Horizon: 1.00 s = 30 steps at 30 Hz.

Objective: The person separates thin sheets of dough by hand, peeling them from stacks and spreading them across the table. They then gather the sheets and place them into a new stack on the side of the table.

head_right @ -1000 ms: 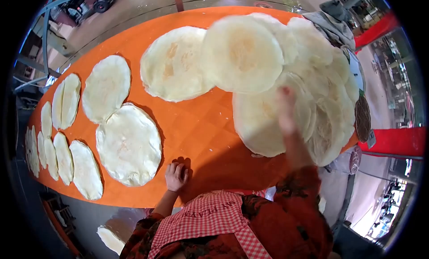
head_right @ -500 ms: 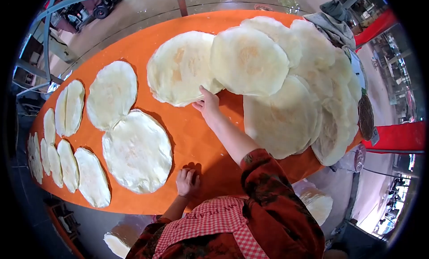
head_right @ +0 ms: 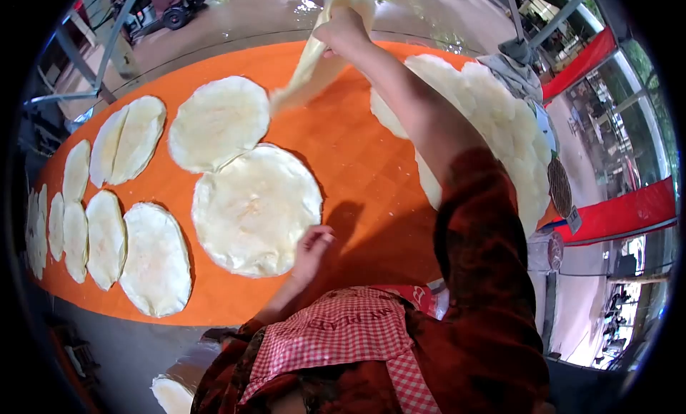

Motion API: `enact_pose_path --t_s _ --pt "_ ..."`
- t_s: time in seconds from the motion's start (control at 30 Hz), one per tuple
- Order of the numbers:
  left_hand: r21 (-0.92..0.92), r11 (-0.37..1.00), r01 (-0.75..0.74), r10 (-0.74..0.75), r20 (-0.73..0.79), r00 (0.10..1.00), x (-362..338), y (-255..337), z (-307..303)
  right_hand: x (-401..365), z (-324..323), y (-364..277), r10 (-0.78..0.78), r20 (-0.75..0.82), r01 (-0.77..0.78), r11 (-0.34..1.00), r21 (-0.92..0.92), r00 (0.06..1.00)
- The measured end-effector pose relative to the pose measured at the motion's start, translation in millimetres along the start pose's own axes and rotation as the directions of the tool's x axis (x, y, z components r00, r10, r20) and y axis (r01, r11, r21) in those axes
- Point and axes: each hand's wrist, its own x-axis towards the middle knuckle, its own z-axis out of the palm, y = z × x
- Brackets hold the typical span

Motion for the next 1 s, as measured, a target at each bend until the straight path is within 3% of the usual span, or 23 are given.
enact_pose_path --t_s 0.03,0.1,0.17,0.23,0.3,0.33,0.37,0.43,0.5,0.53,0.67,0.77,0.87,1.0 --pt "-0.05 0.999 -0.008 0.006 -0.034 0.999 -6 38 -20 -23 5 -23 -0.099 0.081 0.105 0.992 -0.064 0.992" --pt "-0.382 0.916 -0.118 0.048 -0.188 0.981 -17 87 -56 -87 33 -52 -0.33 0.196 0.378 0.87 -0.317 0.923" --pt "-0.536 0.834 -0.127 0.009 -0.217 0.976 -33 121 -86 -171 75 -74 -0.37 0.311 0.479 0.744 -0.465 0.876" --pt "-0.655 0.749 -0.1 -0.012 -0.165 0.986 -49 123 -109 -229 128 -51 -0.261 0.507 0.527 0.687 -0.5 0.821" --pt "-0.798 0.599 -0.069 0.007 -0.081 0.997 -60 99 -136 -274 180 -25 -0.041 0.693 0.424 0.817 -0.392 0.72" --pt "-0.815 0.571 -0.102 -0.01 -0.131 0.991 -67 111 -128 -294 204 0 0.009 0.768 0.413 0.839 -0.355 0.641" --pt "-0.781 0.616 -0.1 -0.13 -0.226 0.965 -74 99 -138 -309 226 21 0.053 0.829 0.396 0.86 -0.32 0.556" --pt "-0.717 0.682 -0.144 -0.15 -0.33 0.932 -88 81 -146 -328 239 40 0.007 0.818 0.405 0.867 -0.292 0.575" --pt "-0.752 0.648 -0.12 -0.158 -0.287 0.945 -93 72 -156 -341 243 51 -0.058 0.775 0.395 0.883 -0.254 0.63" --pt "-0.77 0.63 -0.104 -0.163 -0.262 0.951 -97 68 -159 -342 245 56 -0.071 0.794 0.4 0.888 -0.225 0.603" --pt "-0.775 0.626 -0.092 -0.149 -0.234 0.961 -97 74 -152 -342 257 83 -0.168 0.682 0.335 0.934 -0.12 0.712" --pt "-0.768 0.63 -0.116 -0.111 -0.237 0.965 -97 78 -147 -335 255 90 -0.129 0.732 0.23 0.972 -0.039 0.669" --pt "-0.718 0.681 -0.143 -0.111 -0.295 0.949 -98 81 -140 -348 244 76 -0.333 0.637 0.483 0.873 -0.072 0.696" --pt "-0.793 0.595 -0.128 -0.118 -0.243 0.963 -101 73 -141 -344 248 92 -0.293 0.617 0.371 0.929 0.002 0.73"
